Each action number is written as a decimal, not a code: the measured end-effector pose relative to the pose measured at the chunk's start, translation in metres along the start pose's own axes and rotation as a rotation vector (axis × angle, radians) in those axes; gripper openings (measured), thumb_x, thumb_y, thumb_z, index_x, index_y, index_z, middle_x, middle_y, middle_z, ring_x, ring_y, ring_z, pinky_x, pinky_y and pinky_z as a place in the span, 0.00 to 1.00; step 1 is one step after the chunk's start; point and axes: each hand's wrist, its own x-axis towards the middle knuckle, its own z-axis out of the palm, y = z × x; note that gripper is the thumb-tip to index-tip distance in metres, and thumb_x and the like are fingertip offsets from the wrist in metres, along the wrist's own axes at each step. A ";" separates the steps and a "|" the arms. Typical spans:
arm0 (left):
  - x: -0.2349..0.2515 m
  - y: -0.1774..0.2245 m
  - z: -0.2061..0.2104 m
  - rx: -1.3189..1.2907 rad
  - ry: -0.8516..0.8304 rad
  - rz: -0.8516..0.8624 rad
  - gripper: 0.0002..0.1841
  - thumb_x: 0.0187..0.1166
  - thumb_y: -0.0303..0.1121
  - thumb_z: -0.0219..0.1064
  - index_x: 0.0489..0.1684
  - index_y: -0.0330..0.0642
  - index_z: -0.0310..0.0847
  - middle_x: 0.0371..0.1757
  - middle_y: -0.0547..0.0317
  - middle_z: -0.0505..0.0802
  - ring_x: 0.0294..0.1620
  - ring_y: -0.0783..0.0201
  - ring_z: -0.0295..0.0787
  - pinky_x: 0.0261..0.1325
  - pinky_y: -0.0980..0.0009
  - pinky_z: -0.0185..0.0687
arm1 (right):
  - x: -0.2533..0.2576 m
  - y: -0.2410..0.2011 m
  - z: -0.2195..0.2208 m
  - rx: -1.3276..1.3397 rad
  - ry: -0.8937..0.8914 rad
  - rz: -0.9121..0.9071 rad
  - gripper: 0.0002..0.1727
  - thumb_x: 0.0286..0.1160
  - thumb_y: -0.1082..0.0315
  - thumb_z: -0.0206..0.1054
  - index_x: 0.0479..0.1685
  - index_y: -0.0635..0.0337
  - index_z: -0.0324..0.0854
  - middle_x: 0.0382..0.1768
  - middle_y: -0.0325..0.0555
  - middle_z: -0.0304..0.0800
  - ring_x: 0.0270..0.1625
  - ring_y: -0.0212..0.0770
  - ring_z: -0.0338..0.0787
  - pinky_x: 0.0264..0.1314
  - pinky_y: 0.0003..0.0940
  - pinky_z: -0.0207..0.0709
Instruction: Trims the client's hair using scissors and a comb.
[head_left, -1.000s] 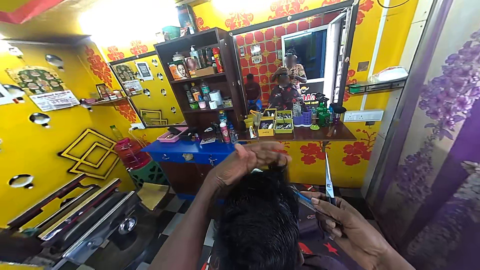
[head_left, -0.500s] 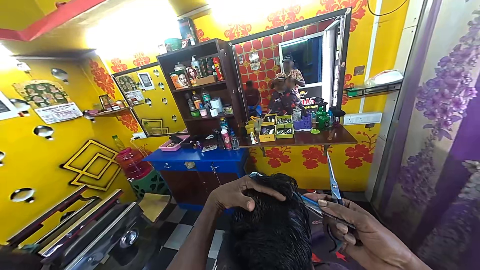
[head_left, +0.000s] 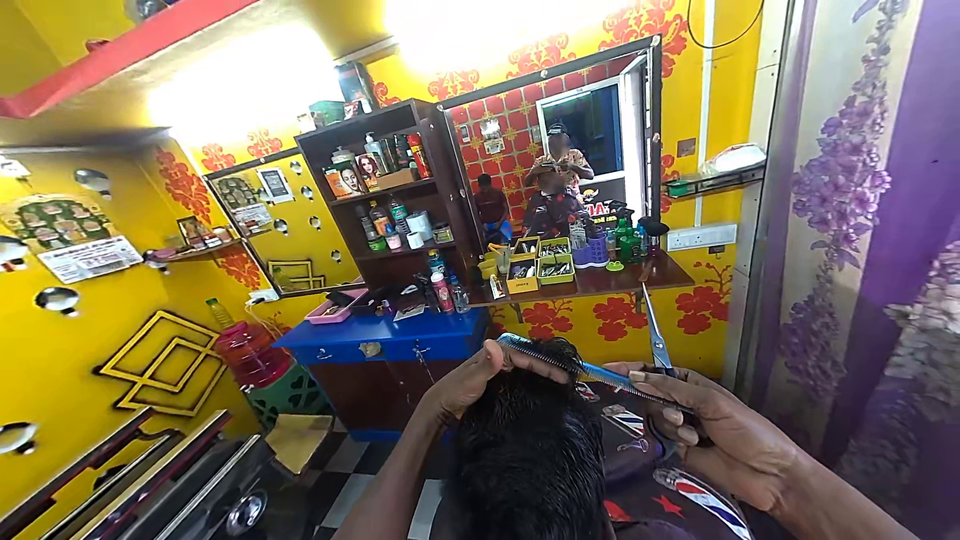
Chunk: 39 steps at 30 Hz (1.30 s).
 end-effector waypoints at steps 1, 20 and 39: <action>0.001 0.001 0.001 0.007 0.005 0.002 0.55 0.74 0.80 0.33 0.63 0.35 0.88 0.66 0.48 0.92 0.74 0.59 0.83 0.82 0.61 0.71 | 0.000 -0.002 0.000 -0.002 -0.001 -0.002 0.12 0.80 0.69 0.62 0.51 0.60 0.90 0.20 0.32 0.77 0.16 0.19 0.70 0.19 0.11 0.67; 0.008 0.002 0.002 0.064 0.012 0.048 0.56 0.75 0.79 0.33 0.69 0.32 0.83 0.75 0.44 0.85 0.81 0.55 0.75 0.86 0.58 0.64 | 0.005 -0.049 0.010 -0.126 0.051 -0.142 0.12 0.85 0.71 0.59 0.45 0.60 0.91 0.17 0.35 0.75 0.15 0.20 0.69 0.18 0.11 0.65; 0.009 0.021 0.017 0.055 0.116 -0.052 0.22 0.90 0.38 0.48 0.64 0.34 0.85 0.68 0.54 0.89 0.74 0.66 0.80 0.81 0.64 0.69 | 0.030 -0.077 -0.049 -1.347 -0.314 0.304 0.26 0.78 0.55 0.71 0.66 0.65 0.77 0.42 0.50 0.89 0.41 0.43 0.90 0.48 0.43 0.86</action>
